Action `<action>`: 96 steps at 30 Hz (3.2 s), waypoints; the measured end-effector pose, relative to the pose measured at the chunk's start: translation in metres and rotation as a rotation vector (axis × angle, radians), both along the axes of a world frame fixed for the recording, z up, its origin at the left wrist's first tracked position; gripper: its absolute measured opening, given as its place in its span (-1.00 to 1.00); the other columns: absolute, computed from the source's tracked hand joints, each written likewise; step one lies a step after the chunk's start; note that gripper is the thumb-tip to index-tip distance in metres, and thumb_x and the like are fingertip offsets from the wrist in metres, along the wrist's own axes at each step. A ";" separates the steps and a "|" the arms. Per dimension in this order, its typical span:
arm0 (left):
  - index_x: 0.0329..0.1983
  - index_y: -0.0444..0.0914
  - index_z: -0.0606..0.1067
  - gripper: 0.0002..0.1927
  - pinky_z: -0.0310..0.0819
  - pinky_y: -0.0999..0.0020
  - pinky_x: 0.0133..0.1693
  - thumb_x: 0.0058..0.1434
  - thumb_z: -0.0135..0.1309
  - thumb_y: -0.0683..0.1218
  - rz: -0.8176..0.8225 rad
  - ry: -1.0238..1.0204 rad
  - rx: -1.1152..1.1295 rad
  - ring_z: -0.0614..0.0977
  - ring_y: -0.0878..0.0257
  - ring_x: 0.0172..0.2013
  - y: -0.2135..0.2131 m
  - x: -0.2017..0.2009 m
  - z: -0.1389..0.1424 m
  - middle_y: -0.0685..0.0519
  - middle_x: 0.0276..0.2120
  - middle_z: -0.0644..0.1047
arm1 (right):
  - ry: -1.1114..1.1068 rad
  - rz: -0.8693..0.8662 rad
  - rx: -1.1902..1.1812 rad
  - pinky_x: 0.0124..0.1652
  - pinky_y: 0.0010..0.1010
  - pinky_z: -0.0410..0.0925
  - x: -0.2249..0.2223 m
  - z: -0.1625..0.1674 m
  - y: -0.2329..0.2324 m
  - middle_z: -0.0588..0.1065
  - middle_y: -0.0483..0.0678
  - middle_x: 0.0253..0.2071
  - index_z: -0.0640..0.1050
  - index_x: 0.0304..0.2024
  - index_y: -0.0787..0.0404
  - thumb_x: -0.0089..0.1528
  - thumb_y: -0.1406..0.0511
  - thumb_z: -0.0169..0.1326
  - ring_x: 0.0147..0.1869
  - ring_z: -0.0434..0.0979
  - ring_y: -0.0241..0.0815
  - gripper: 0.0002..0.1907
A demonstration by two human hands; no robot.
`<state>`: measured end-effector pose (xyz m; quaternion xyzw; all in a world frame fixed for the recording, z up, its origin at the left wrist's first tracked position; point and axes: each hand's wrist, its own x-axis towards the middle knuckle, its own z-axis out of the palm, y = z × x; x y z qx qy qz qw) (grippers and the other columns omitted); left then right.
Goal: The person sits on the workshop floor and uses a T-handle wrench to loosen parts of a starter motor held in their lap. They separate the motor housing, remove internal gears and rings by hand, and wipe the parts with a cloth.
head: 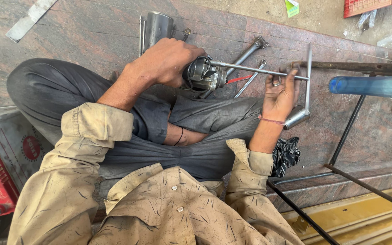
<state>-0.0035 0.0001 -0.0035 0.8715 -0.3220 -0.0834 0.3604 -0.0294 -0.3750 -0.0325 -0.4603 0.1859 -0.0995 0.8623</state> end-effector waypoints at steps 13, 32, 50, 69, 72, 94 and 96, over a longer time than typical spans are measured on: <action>0.01 -0.32 0.54 -0.34 0.54 0.02 -0.27 -0.31 0.28 -0.28 -0.016 -0.032 0.008 0.67 -0.14 -0.25 0.001 -0.001 0.001 -0.11 -0.22 0.65 | -0.018 0.038 -0.070 0.21 -0.15 0.52 -0.002 0.003 0.003 0.58 0.14 0.07 0.40 0.23 0.38 0.22 0.46 0.21 0.19 0.63 0.02 -0.48; 0.08 -0.31 0.53 -0.27 0.56 0.04 -0.26 -0.32 0.27 -0.30 -0.008 -0.001 0.034 0.68 -0.11 -0.26 0.000 0.000 0.000 -0.09 -0.21 0.65 | 0.061 0.062 -0.151 0.12 -0.22 0.54 0.010 0.004 -0.010 0.56 0.10 -0.03 0.46 0.17 0.39 0.25 0.49 0.20 0.08 0.62 -0.04 -0.57; 0.04 -0.31 0.54 -0.31 0.55 0.04 -0.27 -0.31 0.28 -0.29 -0.007 -0.010 -0.001 0.68 -0.12 -0.25 0.001 0.000 0.000 -0.09 -0.21 0.65 | 0.134 0.060 -0.184 0.03 -0.19 0.55 0.011 0.003 -0.020 0.55 0.04 -0.16 0.47 0.21 0.47 0.30 0.47 0.23 -0.05 0.61 -0.11 -0.56; 0.00 -0.32 0.53 -0.35 0.54 0.03 -0.28 -0.29 0.27 -0.29 -0.019 -0.008 0.030 0.67 -0.13 -0.27 0.001 0.000 0.001 -0.09 -0.23 0.64 | 0.149 0.078 0.000 0.16 -0.17 0.36 0.008 0.011 -0.038 0.49 -0.06 -0.06 0.53 0.10 0.18 0.22 -0.10 0.27 0.07 0.47 -0.13 -0.38; -0.02 -0.32 0.54 -0.36 0.53 0.01 -0.28 -0.30 0.29 -0.27 -0.023 -0.031 -0.012 0.66 -0.15 -0.26 0.001 0.000 0.001 -0.10 -0.23 0.64 | 0.209 0.043 0.131 0.22 -0.05 0.38 0.007 0.012 -0.040 0.48 -0.03 -0.14 0.58 0.07 0.18 0.15 -0.20 0.18 0.06 0.51 -0.08 -0.29; 0.06 -0.31 0.53 -0.29 0.54 0.01 -0.24 -0.33 0.26 -0.29 -0.019 -0.021 -0.017 0.66 -0.17 -0.23 0.003 -0.001 0.002 -0.12 -0.19 0.64 | -0.080 -0.041 0.753 -0.01 -0.33 0.25 -0.038 0.046 -0.076 0.17 -0.21 -0.53 0.57 0.06 0.05 0.49 0.19 -0.20 -0.42 0.19 -0.35 -0.69; 0.08 -0.32 0.53 -0.26 0.53 0.00 -0.25 -0.34 0.26 -0.29 -0.024 -0.047 -0.030 0.65 -0.19 -0.22 0.004 -0.001 0.003 -0.14 -0.17 0.64 | -0.066 -0.049 0.725 0.00 -0.31 0.25 -0.041 0.048 -0.065 0.18 -0.22 -0.52 0.57 0.07 0.04 0.45 0.18 -0.18 -0.42 0.20 -0.35 -0.69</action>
